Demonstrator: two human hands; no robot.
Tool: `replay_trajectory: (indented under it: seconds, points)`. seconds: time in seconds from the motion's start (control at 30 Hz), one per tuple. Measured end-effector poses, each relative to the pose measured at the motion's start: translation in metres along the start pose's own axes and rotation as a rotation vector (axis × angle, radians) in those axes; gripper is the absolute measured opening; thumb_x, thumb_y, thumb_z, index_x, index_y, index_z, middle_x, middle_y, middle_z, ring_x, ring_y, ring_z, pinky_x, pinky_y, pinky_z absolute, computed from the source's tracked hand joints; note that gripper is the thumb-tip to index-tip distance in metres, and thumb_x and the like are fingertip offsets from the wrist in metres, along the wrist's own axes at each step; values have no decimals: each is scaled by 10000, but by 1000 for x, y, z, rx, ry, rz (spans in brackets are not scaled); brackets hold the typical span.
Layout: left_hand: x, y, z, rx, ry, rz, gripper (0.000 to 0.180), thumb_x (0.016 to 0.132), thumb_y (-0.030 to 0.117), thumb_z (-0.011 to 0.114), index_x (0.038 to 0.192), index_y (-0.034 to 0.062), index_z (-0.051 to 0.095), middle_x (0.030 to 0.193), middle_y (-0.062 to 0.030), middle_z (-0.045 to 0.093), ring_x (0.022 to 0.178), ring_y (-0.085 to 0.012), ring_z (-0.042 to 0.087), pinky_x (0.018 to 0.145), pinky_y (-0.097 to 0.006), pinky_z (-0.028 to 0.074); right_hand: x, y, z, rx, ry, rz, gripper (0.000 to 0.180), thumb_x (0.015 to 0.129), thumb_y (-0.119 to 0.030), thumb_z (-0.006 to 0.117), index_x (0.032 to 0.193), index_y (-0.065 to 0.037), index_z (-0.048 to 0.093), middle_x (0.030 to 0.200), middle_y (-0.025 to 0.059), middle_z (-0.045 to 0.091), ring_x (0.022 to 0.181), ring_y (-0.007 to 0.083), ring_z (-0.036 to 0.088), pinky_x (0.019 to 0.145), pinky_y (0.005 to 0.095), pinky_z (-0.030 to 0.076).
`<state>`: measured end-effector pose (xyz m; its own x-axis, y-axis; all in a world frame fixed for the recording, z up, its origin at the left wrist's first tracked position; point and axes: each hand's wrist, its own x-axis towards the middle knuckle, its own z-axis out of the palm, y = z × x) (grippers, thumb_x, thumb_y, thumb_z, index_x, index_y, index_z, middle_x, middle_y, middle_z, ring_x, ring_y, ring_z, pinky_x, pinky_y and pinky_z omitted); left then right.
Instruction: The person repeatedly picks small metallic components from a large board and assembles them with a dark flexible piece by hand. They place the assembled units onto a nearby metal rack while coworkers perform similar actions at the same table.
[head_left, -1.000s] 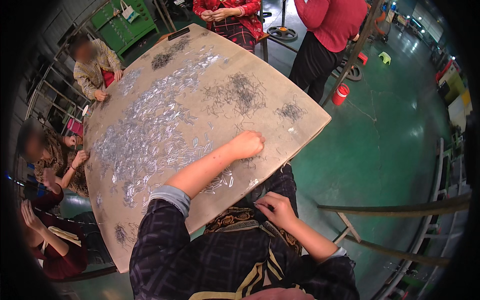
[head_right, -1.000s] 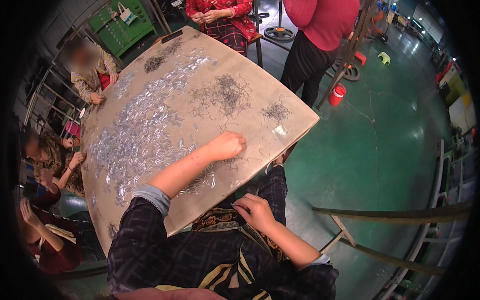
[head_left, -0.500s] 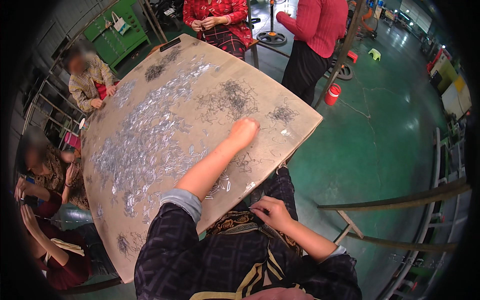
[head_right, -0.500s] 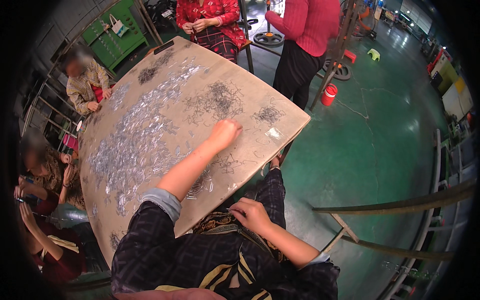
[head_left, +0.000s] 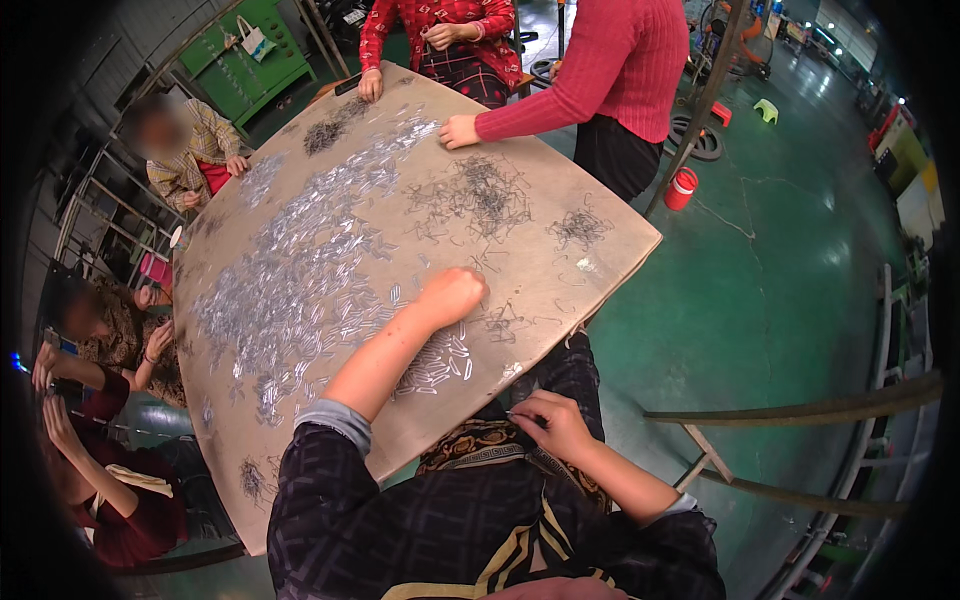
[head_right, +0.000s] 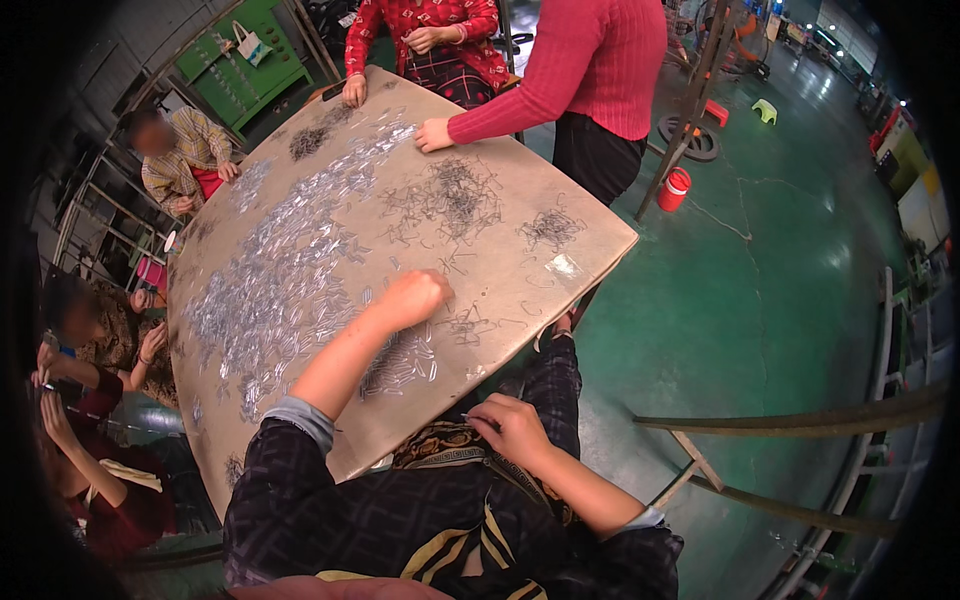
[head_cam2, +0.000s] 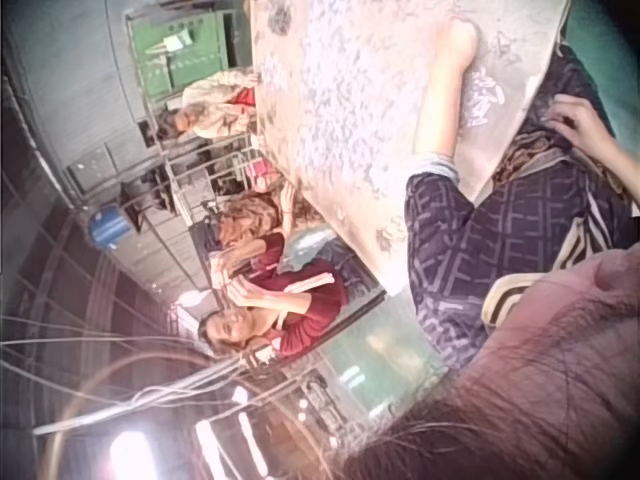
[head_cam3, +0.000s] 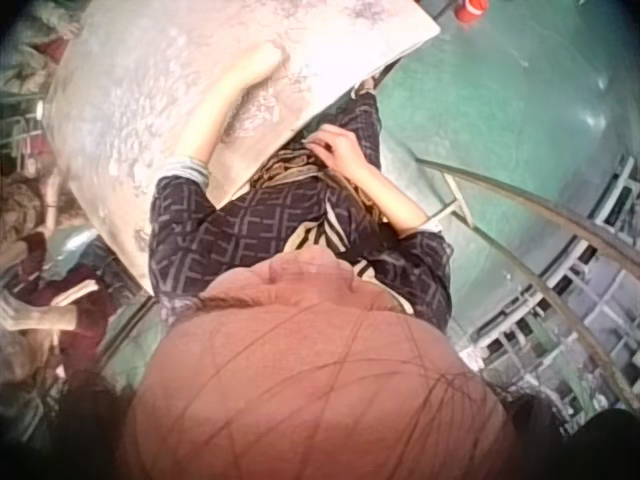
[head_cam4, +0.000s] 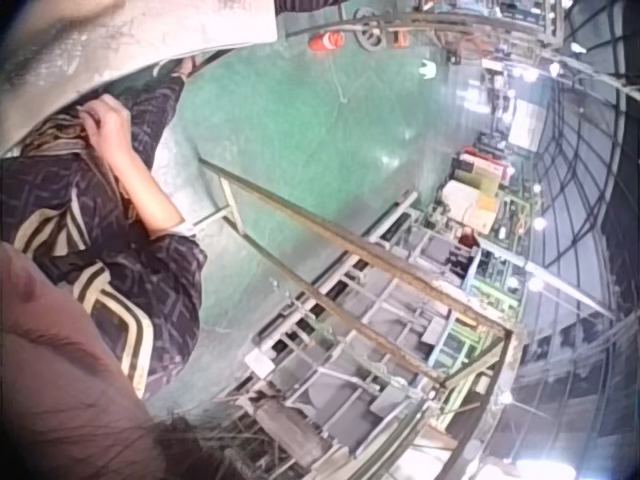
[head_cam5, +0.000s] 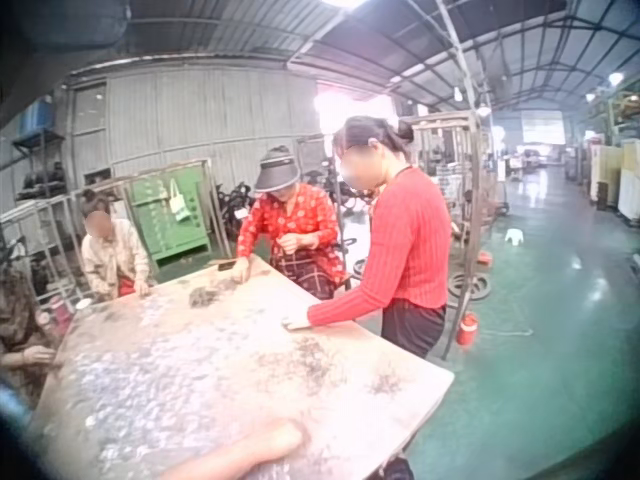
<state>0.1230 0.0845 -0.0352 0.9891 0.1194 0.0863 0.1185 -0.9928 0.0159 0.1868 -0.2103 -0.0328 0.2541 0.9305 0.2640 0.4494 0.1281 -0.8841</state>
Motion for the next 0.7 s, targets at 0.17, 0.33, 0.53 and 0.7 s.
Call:
replay_trajectory:
  seconds: [0.17, 0.33, 0.53, 0.7]
  points:
    - [-12, 14, 1, 141, 25, 190, 81, 703, 115, 584, 676, 41, 608, 730, -103, 642, 743, -260, 654, 668, -353, 538, 0, 2, 1, -4, 14, 2, 102, 766, -26, 738, 854, -15, 689, 759, 111, 623, 657, 271, 627, 591, 348, 503]
    - [-11, 13, 7, 190, 56, 238, 87, 704, 118, 581, 694, 32, 596, 705, -96, 625, 728, -251, 647, 662, -345, 533, 2, -3, 2, -33, 16, 6, 96, 766, -24, 740, 846, -13, 689, 743, 111, 618, 649, 266, 623, 587, 346, 501]
    - [-20, 20, 5, -205, 274, -61, 40, 760, 35, 611, 795, 23, 598, 729, -88, 632, 720, -230, 636, 642, -348, 508, 5, -7, 6, -39, 23, -7, 80, 769, -25, 740, 827, -10, 685, 730, 107, 612, 631, 261, 615, 573, 339, 492]
    - [-51, 79, -41, -1122, 140, -337, 25, 890, 44, 624, 910, 32, 618, 818, -29, 604, 787, -141, 577, 717, -293, 462, 3, -8, 3, -73, 67, 29, 81, 766, -28, 746, 817, -9, 685, 714, 103, 606, 618, 256, 605, 560, 345, 482]
